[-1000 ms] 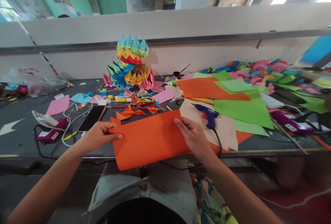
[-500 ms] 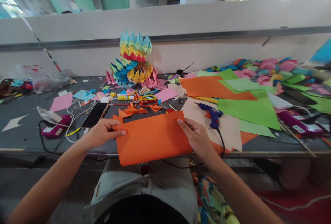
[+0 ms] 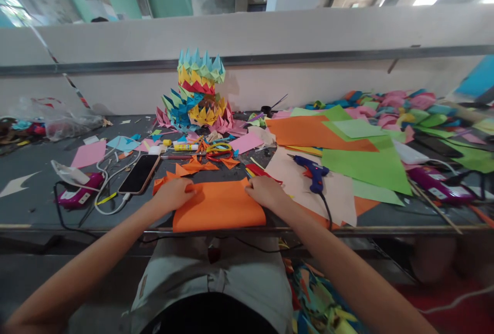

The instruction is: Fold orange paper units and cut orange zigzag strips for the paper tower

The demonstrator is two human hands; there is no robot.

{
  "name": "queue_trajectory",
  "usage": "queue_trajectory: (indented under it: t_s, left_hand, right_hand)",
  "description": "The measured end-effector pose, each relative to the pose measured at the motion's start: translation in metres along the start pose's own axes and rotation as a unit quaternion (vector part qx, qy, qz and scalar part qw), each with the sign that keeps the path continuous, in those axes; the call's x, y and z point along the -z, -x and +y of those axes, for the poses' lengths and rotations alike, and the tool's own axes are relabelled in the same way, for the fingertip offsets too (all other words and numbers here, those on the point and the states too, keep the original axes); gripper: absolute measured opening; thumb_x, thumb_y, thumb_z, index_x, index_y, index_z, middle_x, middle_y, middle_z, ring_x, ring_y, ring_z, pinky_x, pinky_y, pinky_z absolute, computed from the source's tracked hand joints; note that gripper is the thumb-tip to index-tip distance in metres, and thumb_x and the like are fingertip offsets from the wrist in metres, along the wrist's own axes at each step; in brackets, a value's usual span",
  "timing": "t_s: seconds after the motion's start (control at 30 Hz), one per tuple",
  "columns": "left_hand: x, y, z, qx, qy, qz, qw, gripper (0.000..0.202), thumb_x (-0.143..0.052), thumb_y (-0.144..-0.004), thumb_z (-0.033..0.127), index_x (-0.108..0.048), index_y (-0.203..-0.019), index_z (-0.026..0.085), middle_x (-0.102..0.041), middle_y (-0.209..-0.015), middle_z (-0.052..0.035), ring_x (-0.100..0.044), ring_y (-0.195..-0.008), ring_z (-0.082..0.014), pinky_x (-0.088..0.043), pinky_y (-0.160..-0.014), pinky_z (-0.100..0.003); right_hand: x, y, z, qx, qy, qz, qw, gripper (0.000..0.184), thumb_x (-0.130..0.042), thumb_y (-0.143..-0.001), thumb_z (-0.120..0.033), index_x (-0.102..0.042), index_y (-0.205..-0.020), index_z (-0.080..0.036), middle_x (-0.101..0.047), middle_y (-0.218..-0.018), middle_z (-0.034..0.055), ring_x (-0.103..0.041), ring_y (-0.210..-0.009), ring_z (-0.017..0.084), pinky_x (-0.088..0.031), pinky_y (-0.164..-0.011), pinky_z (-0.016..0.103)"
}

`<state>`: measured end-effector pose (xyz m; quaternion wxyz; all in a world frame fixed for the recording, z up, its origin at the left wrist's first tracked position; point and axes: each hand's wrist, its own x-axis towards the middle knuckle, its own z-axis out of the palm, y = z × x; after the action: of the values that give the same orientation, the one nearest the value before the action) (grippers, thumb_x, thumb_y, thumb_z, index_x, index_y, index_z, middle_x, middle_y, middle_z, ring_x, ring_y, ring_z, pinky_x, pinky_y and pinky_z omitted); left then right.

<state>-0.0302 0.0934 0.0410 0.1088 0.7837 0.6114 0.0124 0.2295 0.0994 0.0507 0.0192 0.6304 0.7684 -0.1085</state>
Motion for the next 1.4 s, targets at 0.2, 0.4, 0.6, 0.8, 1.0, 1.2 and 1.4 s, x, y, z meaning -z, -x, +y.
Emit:
queue_trajectory:
  t_s: [0.2, 0.4, 0.6, 0.8, 1.0, 1.2, 1.4]
  left_hand:
    - [0.008, -0.027, 0.012, 0.012, -0.121, 0.056, 0.991, 0.024, -0.042, -0.083, 0.016, -0.063, -0.092, 0.007, -0.064, -0.095, -0.0182, -0.060, -0.092, -0.0277, -0.043, -0.076, -0.035]
    - [0.004, -0.038, 0.014, -0.221, -0.173, 0.101, 0.954, 0.029, -0.034, -0.088, 0.008, -0.056, -0.107, 0.011, -0.059, -0.107, -0.0127, -0.053, -0.104, -0.0226, -0.039, -0.086, -0.034]
    - [-0.006, -0.027, 0.006, -0.261, -0.101, 0.028, 0.960, 0.054, -0.053, -0.076, 0.059, -0.058, -0.106, 0.015, -0.059, -0.106, -0.0088, -0.056, -0.097, -0.0235, -0.043, -0.077, -0.030]
    - [-0.003, -0.013, 0.012, -0.240, -0.103, 0.008, 0.965, 0.079, -0.060, -0.056, 0.071, -0.057, -0.112, 0.016, -0.056, -0.113, -0.0122, -0.051, -0.106, -0.0297, -0.037, -0.092, -0.040]
    - [0.000, -0.011, 0.017, -0.208, -0.100, -0.015, 0.973, 0.083, -0.062, -0.056, 0.068, -0.051, -0.120, 0.016, -0.051, -0.124, -0.0130, -0.045, -0.115, -0.0307, -0.033, -0.096, -0.043]
    - [0.004, -0.008, 0.021, -0.192, -0.104, -0.037, 0.975, 0.091, -0.058, -0.054, 0.073, -0.047, -0.123, 0.015, -0.049, -0.127, -0.0146, -0.043, -0.117, -0.0332, -0.031, -0.097, -0.046]
    - [0.001, -0.009, 0.018, -0.201, -0.105, -0.041, 0.973, 0.090, -0.059, -0.051, 0.075, -0.051, -0.119, 0.017, -0.052, -0.123, -0.0135, -0.047, -0.111, -0.0317, -0.033, -0.095, -0.046]
  right_hand:
    - [0.008, -0.035, -0.017, -0.031, 0.077, -0.004, 0.997, 0.033, -0.040, -0.082, -0.028, -0.066, -0.096, -0.013, -0.066, -0.099, 0.0159, -0.062, -0.089, 0.025, -0.042, -0.065, 0.028]
    - [0.008, -0.053, -0.017, -0.039, 0.088, -0.012, 0.995, 0.035, -0.043, -0.081, -0.026, -0.063, -0.106, -0.011, -0.065, -0.103, 0.0189, -0.061, -0.095, 0.026, -0.045, -0.072, 0.029]
    - [0.012, -0.041, -0.027, -0.062, 0.097, 0.029, 0.993, 0.038, -0.041, -0.084, -0.024, -0.053, -0.118, -0.012, -0.063, -0.108, 0.0179, -0.060, -0.098, 0.026, -0.045, -0.075, 0.031]
    - [-0.013, 0.023, -0.081, 0.128, 0.126, 0.082, 0.980, 0.030, -0.036, -0.088, -0.021, -0.061, -0.103, -0.013, -0.066, -0.097, 0.0159, -0.063, -0.084, 0.022, -0.044, -0.063, 0.027]
    - [-0.054, 0.065, -0.094, 0.159, 0.102, 0.074, 0.979, 0.040, -0.031, -0.090, -0.028, -0.057, -0.119, -0.014, -0.070, -0.084, 0.0119, -0.065, -0.073, 0.020, -0.041, -0.054, 0.025]
    - [-0.043, 0.076, -0.058, 0.025, 0.115, 0.077, 0.990, 0.037, -0.036, -0.087, -0.033, -0.064, -0.110, -0.027, -0.071, -0.074, 0.0067, -0.066, -0.070, 0.018, -0.037, -0.054, 0.022]
    - [-0.034, 0.081, -0.029, -0.060, 0.104, 0.078, 0.990, 0.036, -0.037, -0.086, -0.037, -0.072, -0.090, -0.028, -0.071, -0.073, 0.0057, -0.066, -0.071, 0.019, -0.034, -0.053, 0.023]
